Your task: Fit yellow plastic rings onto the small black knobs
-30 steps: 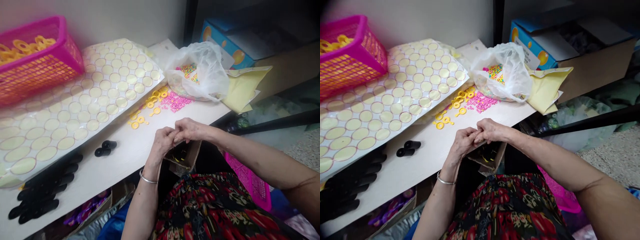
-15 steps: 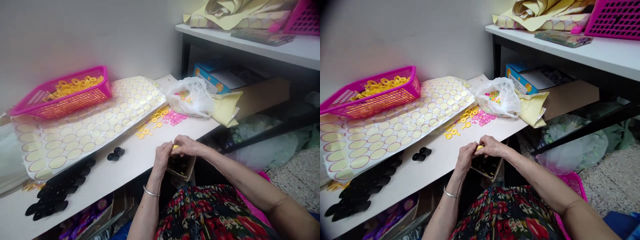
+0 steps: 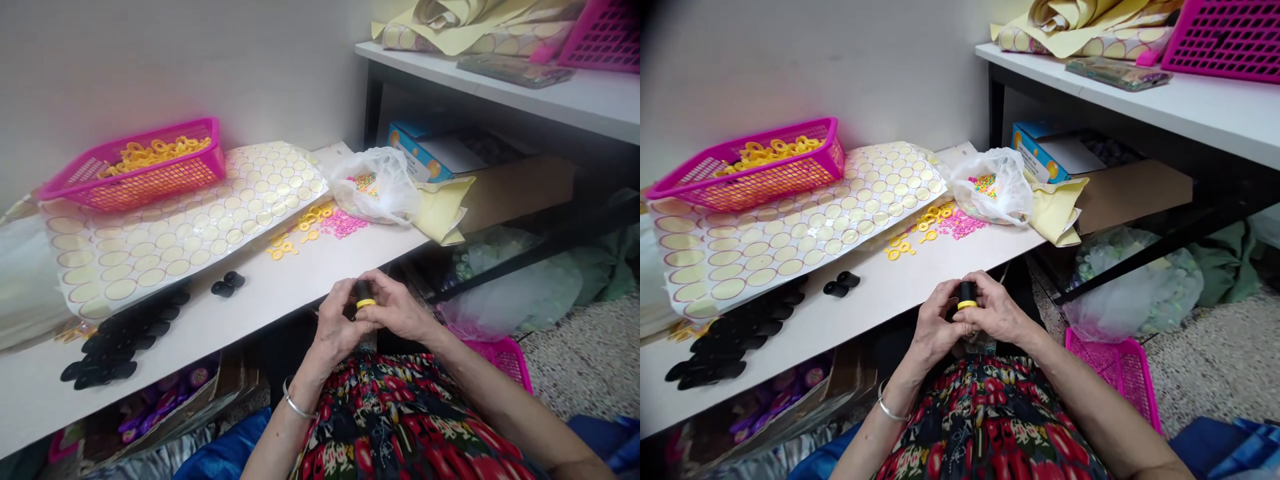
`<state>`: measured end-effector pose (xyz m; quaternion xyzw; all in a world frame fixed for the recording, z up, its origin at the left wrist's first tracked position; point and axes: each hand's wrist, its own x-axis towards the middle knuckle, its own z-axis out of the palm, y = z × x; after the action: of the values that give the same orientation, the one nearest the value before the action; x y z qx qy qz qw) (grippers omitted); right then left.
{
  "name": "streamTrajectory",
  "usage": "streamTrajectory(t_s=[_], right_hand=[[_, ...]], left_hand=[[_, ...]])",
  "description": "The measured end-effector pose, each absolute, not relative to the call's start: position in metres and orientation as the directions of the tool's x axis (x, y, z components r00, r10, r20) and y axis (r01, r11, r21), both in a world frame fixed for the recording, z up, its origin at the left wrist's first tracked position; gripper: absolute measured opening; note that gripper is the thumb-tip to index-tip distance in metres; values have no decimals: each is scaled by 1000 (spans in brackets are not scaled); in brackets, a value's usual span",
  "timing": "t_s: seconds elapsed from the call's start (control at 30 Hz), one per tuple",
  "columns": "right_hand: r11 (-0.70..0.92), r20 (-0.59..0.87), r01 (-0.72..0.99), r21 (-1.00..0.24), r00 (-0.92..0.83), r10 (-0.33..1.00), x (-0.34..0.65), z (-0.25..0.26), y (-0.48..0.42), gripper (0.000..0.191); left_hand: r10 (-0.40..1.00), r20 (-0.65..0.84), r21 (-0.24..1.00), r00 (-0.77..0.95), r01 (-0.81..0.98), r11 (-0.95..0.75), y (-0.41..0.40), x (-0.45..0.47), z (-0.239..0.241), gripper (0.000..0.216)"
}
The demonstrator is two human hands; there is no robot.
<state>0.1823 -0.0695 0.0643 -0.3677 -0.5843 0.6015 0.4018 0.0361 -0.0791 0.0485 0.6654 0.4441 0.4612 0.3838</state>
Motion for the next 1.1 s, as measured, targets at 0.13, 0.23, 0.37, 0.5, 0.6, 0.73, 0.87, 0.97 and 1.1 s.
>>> streamTrajectory(t_s=[0.13,0.23,0.37,0.5,0.6,0.73,0.87,0.97,1.1], right_hand=[[239,186,123,-963,-336,923,199,85,-95,39],[362,303,223,-905,-260,917,207,88,-106,38],[184,163,113,-976,-174,971,216,78,-108,38],[-162,-85,-265,-950,-277,957,229,67,-109,57],[-321,-163,-429,-844,-364,917,239,64,-113,64],[-311,-193,-424,-850,-299,935,246,65,-118,45],[-248,-139,-400,-882,-280,950,251,64,-121,39],[-249,-133,-365,-897,-315,940,256,64,-125,43],[-248,-146,-366,-897,-283,948,263,60,-132,44]], left_hand=[[806,544,730,235,341,-592,-93,49,65,43],[764,603,668,231,378,-641,-102,62,66,41],[832,528,745,173,375,-551,-105,77,61,38],[886,423,816,188,347,-463,-103,82,63,39],[895,375,806,241,393,-443,-105,85,68,35],[803,490,636,338,491,-595,-108,91,66,39],[722,554,523,415,502,-689,-110,99,56,48],[742,548,588,387,453,-670,-112,105,51,43],[715,561,566,417,437,-699,-116,111,47,40]])
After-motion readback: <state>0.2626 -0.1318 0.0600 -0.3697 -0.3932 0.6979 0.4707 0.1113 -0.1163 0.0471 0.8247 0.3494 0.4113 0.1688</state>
